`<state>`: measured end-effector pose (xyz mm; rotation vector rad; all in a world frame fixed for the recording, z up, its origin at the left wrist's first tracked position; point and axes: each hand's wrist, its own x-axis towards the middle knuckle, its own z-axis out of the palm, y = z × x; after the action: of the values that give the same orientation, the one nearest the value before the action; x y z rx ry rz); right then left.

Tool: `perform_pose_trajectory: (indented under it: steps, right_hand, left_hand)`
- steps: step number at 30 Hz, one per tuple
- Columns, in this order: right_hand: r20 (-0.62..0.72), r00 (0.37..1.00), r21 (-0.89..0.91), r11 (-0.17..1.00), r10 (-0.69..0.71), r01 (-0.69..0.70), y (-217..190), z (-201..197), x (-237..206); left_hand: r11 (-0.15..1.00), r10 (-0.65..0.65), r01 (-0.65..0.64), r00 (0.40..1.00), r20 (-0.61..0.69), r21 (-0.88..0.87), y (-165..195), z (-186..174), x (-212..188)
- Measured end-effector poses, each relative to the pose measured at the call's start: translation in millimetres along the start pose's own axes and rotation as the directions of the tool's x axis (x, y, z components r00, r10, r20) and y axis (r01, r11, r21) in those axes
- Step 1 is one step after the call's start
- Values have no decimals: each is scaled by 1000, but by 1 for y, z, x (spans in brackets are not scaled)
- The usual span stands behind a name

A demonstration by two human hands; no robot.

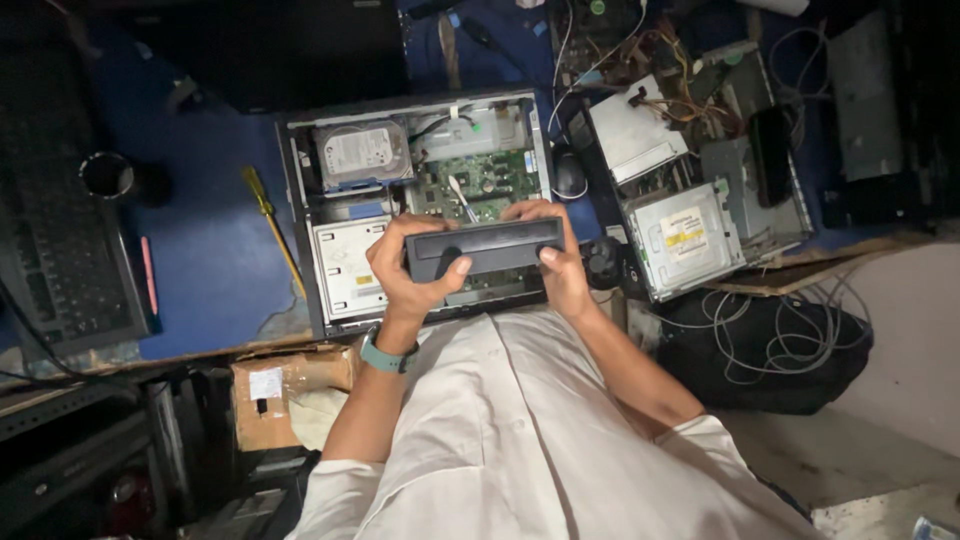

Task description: The person removes a hard drive from a blue plastic caddy, fits the drive into an open desktop computer case, and detaches the front panel. They then work on the motherboard area and use a screwdriver on components inside the case.

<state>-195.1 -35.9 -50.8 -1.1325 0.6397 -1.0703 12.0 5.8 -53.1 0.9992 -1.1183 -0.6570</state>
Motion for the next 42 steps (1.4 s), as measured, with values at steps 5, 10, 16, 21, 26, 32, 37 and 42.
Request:
perform_pose_trajectory:
  steps: [5,10,16,21,26,32,37,42]
  right_hand:
    - [45,999,-81,997,-1,5,3,-10,-7]
    - [48,998,-249,967,-49,59,26,-84,3]
    - [-339,714,-910,407,-613,-83,-18,-283,29]
    - [-439,789,-897,156,-429,-414,-61,-347,32]
    - [-716,698,-628,429,8,-649,-68,-345,38]
    - [-731,682,-584,516,2,-627,-69,-348,49]
    - [-751,642,-656,289,-157,-697,-61,-356,54]
    - [-609,782,-759,386,-132,-525,-55,-355,54]
  left_hand:
    - [1000,5,-4,999,39,-10,-6,-1,-2]
    - [1000,-4,4,1000,17,-19,-10,-9,-9]
    - [1000,-24,24,1000,-9,14,-8,-18,-21]
    - [997,-73,72,997,-19,-27,-7,-23,-24]
    - [998,-65,64,997,-31,-16,-4,-26,-24]
    - [997,-74,75,996,-42,17,-2,-31,-23]
    - [996,-83,85,995,-53,39,-3,-33,-18]
    - [997,-49,51,997,-58,49,-7,-27,-9]
